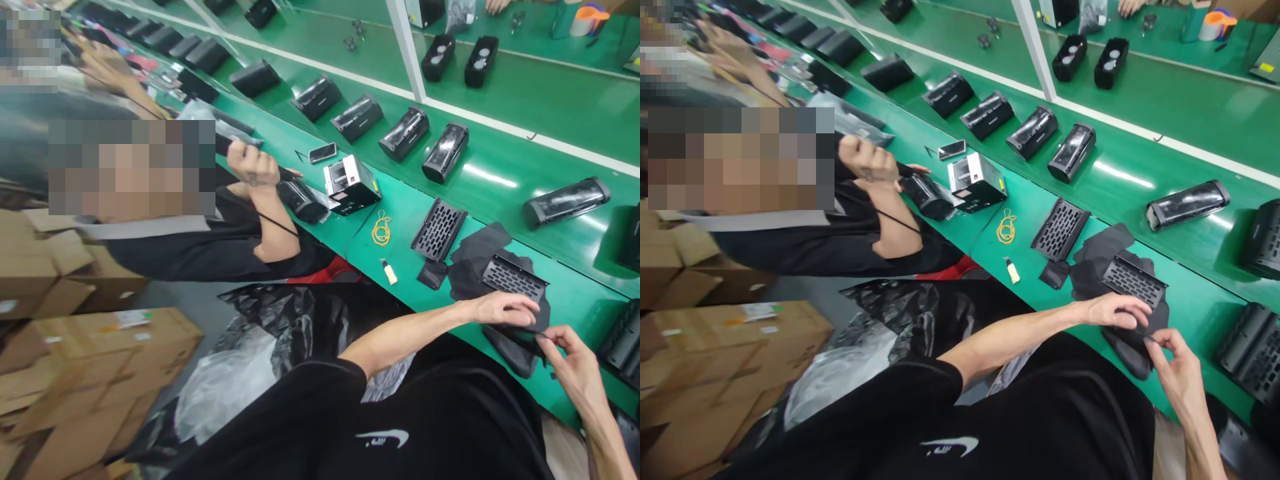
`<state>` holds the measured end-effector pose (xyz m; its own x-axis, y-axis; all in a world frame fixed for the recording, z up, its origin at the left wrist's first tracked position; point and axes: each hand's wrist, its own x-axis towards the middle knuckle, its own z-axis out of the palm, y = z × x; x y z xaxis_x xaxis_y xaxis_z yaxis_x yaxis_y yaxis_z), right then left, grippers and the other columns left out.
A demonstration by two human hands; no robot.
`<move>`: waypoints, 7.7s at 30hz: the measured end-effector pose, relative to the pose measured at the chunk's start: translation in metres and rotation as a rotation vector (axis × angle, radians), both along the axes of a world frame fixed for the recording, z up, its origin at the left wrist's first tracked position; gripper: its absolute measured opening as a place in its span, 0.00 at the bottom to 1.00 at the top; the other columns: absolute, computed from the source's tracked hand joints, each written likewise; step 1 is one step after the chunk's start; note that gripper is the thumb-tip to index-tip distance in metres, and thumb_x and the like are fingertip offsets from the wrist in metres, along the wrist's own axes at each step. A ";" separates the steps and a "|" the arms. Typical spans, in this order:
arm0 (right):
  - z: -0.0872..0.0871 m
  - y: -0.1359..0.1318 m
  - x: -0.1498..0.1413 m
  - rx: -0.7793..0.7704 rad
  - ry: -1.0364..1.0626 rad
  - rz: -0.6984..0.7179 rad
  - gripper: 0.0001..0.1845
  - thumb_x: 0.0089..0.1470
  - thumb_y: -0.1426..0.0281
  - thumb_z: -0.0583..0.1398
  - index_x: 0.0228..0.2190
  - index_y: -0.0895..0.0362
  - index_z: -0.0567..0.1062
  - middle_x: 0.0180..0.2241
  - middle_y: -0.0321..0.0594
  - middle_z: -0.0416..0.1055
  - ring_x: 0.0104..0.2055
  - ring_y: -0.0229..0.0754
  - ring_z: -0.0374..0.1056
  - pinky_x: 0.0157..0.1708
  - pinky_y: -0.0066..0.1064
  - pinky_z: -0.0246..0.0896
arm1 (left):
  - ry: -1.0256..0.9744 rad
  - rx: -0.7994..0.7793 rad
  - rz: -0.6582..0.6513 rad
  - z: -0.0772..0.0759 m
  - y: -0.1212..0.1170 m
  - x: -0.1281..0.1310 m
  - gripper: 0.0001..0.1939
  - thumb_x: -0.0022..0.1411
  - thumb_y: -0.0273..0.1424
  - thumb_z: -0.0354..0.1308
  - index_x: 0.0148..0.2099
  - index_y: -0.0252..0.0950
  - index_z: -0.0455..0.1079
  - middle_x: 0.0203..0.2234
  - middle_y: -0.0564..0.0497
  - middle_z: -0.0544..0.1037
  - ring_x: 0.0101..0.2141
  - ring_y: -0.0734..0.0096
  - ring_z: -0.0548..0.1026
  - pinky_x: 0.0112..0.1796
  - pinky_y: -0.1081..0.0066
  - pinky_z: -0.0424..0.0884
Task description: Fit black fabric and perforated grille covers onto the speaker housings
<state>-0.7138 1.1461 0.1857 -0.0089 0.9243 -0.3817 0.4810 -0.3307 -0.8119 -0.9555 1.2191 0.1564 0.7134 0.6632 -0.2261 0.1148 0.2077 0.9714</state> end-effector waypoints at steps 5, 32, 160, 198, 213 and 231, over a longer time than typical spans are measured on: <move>0.002 0.009 0.016 -0.069 0.156 -0.438 0.31 0.42 0.45 0.75 0.37 0.54 0.76 0.32 0.38 0.77 0.34 0.44 0.71 0.36 0.32 0.66 | -0.024 -0.307 -0.061 -0.008 -0.010 -0.003 0.25 0.53 0.51 0.75 0.43 0.36 0.80 0.35 0.53 0.84 0.36 0.67 0.80 0.41 0.69 0.75; -0.090 0.087 -0.012 -0.155 -0.258 -0.310 0.32 0.33 0.39 0.64 0.32 0.50 0.71 0.32 0.44 0.73 0.38 0.57 0.68 0.48 0.52 0.62 | 1.017 0.239 0.155 -0.015 0.064 -0.036 0.20 0.71 0.44 0.58 0.59 0.38 0.69 0.42 0.41 0.83 0.49 0.46 0.82 0.54 0.52 0.70; 0.039 0.018 -0.010 -0.234 0.563 -0.619 0.32 0.32 0.58 0.82 0.37 0.53 0.76 0.24 0.26 0.56 0.25 0.30 0.54 0.25 0.16 0.57 | -0.392 -0.551 0.451 0.033 0.012 -0.056 0.33 0.46 0.31 0.79 0.55 0.37 0.73 0.43 0.48 0.79 0.39 0.73 0.78 0.44 0.70 0.72; 0.023 0.012 -0.006 -0.318 0.606 -0.571 0.27 0.44 0.55 0.77 0.45 0.50 0.80 0.35 0.37 0.73 0.29 0.39 0.65 0.28 0.29 0.64 | -0.072 -0.314 0.593 0.036 0.015 -0.042 0.30 0.55 0.56 0.70 0.42 0.34 0.70 0.26 0.59 0.70 0.26 0.80 0.63 0.31 0.74 0.57; 0.028 0.031 -0.014 -0.288 0.615 -0.559 0.28 0.43 0.56 0.79 0.43 0.53 0.80 0.38 0.37 0.77 0.36 0.39 0.72 0.37 0.27 0.70 | -0.086 -0.367 0.628 0.032 0.023 -0.041 0.31 0.53 0.56 0.70 0.42 0.35 0.69 0.26 0.57 0.72 0.23 0.80 0.64 0.27 0.75 0.58; 0.019 0.037 -0.011 -0.297 0.614 -0.590 0.30 0.38 0.56 0.81 0.40 0.51 0.79 0.35 0.36 0.77 0.36 0.41 0.72 0.34 0.27 0.68 | -0.046 -0.383 0.624 0.030 0.029 -0.041 0.27 0.57 0.53 0.69 0.43 0.36 0.69 0.25 0.57 0.73 0.22 0.80 0.65 0.26 0.75 0.60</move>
